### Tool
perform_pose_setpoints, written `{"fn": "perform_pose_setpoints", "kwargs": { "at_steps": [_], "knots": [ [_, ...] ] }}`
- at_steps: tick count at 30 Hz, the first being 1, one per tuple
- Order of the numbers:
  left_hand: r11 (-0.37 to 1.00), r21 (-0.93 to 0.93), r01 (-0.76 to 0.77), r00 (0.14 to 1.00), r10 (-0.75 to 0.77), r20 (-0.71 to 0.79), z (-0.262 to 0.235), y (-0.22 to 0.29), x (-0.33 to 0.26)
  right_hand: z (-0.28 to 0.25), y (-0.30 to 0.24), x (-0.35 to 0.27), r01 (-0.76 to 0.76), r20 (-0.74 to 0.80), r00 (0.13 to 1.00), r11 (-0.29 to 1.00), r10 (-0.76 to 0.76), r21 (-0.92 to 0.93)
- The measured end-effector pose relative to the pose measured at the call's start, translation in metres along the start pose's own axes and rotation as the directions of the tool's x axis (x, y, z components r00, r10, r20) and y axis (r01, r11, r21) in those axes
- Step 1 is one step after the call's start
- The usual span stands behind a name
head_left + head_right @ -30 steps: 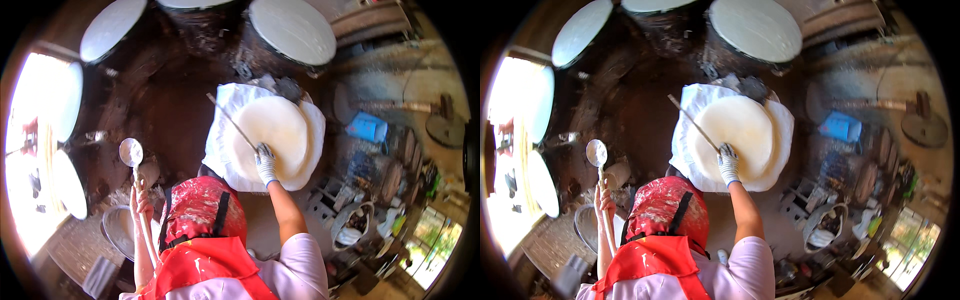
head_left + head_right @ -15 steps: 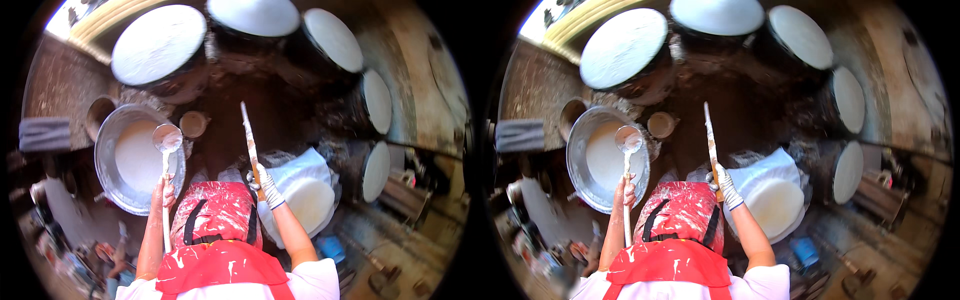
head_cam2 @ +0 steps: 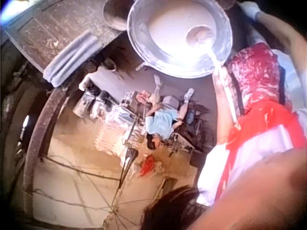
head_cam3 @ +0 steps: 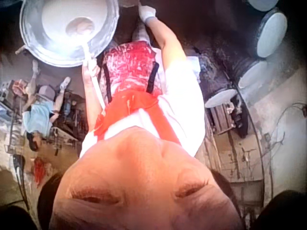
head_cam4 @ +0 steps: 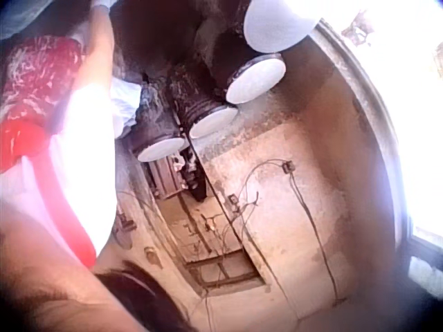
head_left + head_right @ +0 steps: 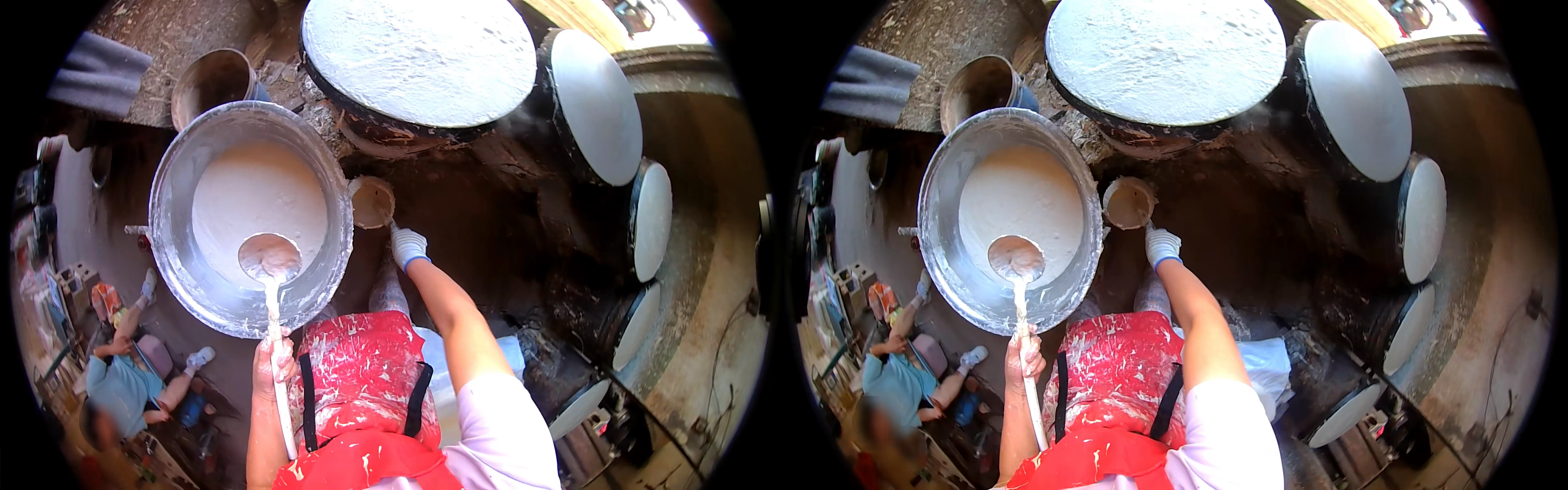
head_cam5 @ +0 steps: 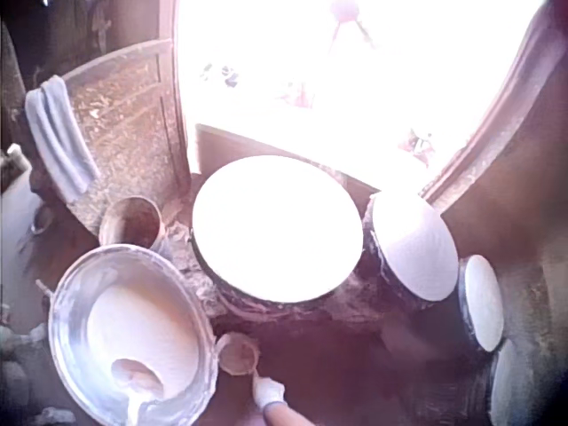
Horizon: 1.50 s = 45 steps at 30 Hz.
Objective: The person spreads white batter onto steam-heated surfaces using a large ladle and removes the finished sheets with a long wooden stick.
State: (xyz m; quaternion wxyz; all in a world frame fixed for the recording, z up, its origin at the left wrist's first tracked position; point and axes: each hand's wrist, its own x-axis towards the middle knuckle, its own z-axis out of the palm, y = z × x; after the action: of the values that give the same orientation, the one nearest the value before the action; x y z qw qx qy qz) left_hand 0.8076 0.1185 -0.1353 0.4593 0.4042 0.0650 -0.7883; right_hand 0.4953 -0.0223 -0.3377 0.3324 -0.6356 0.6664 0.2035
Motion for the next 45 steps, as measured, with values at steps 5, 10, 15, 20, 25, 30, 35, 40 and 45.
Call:
{"fn": "perform_pose_setpoints", "kwargs": {
  "at_steps": [5, 10, 15, 20, 25, 30, 35, 40, 45],
  "knots": [
    [0.970, -0.240, -0.046, 0.997, 0.028, -0.076, 0.006, -0.011, -0.004, -0.053, 0.044, -0.095, 0.221, 0.148, 0.967, 0.972, -0.207, -0.084],
    [0.989, -0.121, -0.081, 0.995, 0.074, -0.061, 0.025, -0.002, -0.009, -0.103, 0.109, -0.227, 0.278, 0.110, 0.950, 0.951, -0.294, 0.135],
    [0.976, 0.104, -0.191, 0.966, 0.206, -0.154, 0.030, 0.017, 0.007, -0.161, 0.055, -0.260, -0.314, 0.366, 0.914, 0.263, -0.177, 0.912],
    [0.840, 0.525, -0.139, 0.875, 0.353, -0.333, -0.032, 0.074, 0.055, -0.181, -0.060, -0.265, -0.040, 0.290, 0.892, 0.576, -0.348, 0.816],
    [0.425, 0.900, 0.093, 0.770, 0.543, -0.336, -0.106, 0.091, 0.139, -0.128, -0.159, -0.172, 0.415, 0.024, 0.908, 0.907, -0.418, 0.079],
    [0.685, 0.695, 0.218, 0.758, 0.330, -0.563, -0.129, 0.061, 0.158, -0.157, -0.203, -0.179, 0.449, 0.168, 0.851, 0.856, -0.497, 0.258],
    [0.965, -0.219, 0.142, 0.914, -0.213, -0.345, -0.107, 0.056, 0.150, -0.115, -0.178, -0.169, 0.484, 0.082, 0.870, 0.873, -0.487, 0.052],
    [0.840, -0.503, 0.205, 0.979, -0.165, 0.123, -0.058, 0.068, 0.064, -0.148, -0.158, -0.259, 0.449, -0.001, 0.893, 0.891, -0.450, 0.059],
    [0.969, -0.248, 0.005, 0.988, 0.032, 0.148, 0.047, 0.153, -0.073, -0.177, -0.135, -0.361, 0.574, -0.285, 0.809, 0.796, -0.515, 0.191]
  ]
}}
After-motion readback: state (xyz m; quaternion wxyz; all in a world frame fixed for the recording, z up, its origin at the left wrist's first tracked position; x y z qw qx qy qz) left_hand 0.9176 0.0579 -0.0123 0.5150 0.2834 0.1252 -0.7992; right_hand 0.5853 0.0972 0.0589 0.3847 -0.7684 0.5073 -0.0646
